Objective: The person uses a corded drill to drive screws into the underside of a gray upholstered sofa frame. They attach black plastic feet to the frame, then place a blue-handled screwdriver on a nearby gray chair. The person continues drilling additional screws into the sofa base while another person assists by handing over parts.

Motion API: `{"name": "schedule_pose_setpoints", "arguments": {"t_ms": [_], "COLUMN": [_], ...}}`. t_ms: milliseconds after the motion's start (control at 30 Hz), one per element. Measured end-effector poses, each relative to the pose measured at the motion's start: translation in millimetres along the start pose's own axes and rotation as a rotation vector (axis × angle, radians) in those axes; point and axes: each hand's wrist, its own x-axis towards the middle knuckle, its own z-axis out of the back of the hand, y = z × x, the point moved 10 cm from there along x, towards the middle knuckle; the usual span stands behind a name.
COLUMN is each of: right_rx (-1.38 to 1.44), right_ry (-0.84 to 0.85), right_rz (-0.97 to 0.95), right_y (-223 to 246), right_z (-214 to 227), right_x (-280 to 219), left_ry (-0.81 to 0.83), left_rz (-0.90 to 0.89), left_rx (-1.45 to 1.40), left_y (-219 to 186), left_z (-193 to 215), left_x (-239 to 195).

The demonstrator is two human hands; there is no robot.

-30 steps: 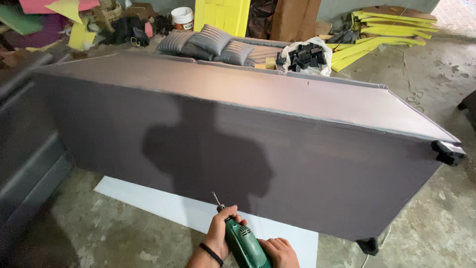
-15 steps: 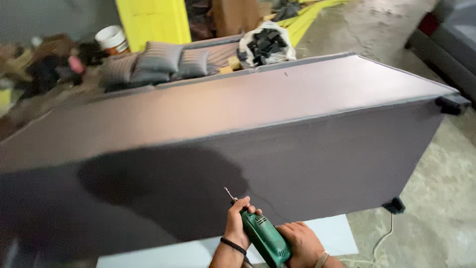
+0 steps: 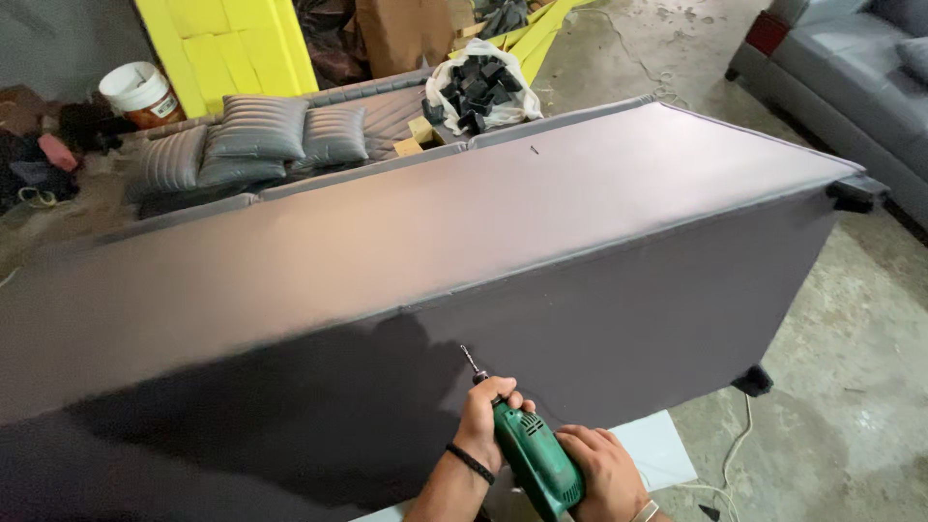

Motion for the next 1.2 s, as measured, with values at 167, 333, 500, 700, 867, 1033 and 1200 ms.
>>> {"name": "schedule_pose_setpoints", "arguments": {"t_ms": [167,333,500,700,867,1033,1200], "right_rx": [0.092,0.225,0.258,0.209,0.051,-0.085,-0.214], "right_ry": [0.046,0.108,0.067,-0.021,-0.062,-0.063,-0.149], "right_rz": [0.071,0.127,0.181,0.21,0.221,0.191,0.216], "right_y": [9,17,21,27,42,64,113], "right_z": [-10,-21,-20,-14,-4,-18,-35], "right_x": [43,91,122,134,142,159,163], "left_ry": [-0.049,-0.141,-0.162,-0.194,-0.177,-0.184,-0.24], "left_rz": [-0.095,-0.197,-0.251,-0.262,-0.213,-0.211,-0.155], "left_rx": [0.017,0.027,0.079,0.116,0.138,0.216,0.237], "left_y": [-44,-95,-128,-143,-151,-180,-209], "left_z": [8,19,16,16,19,30,72], "left_x": [7,23,32,38,43,50,47]}}
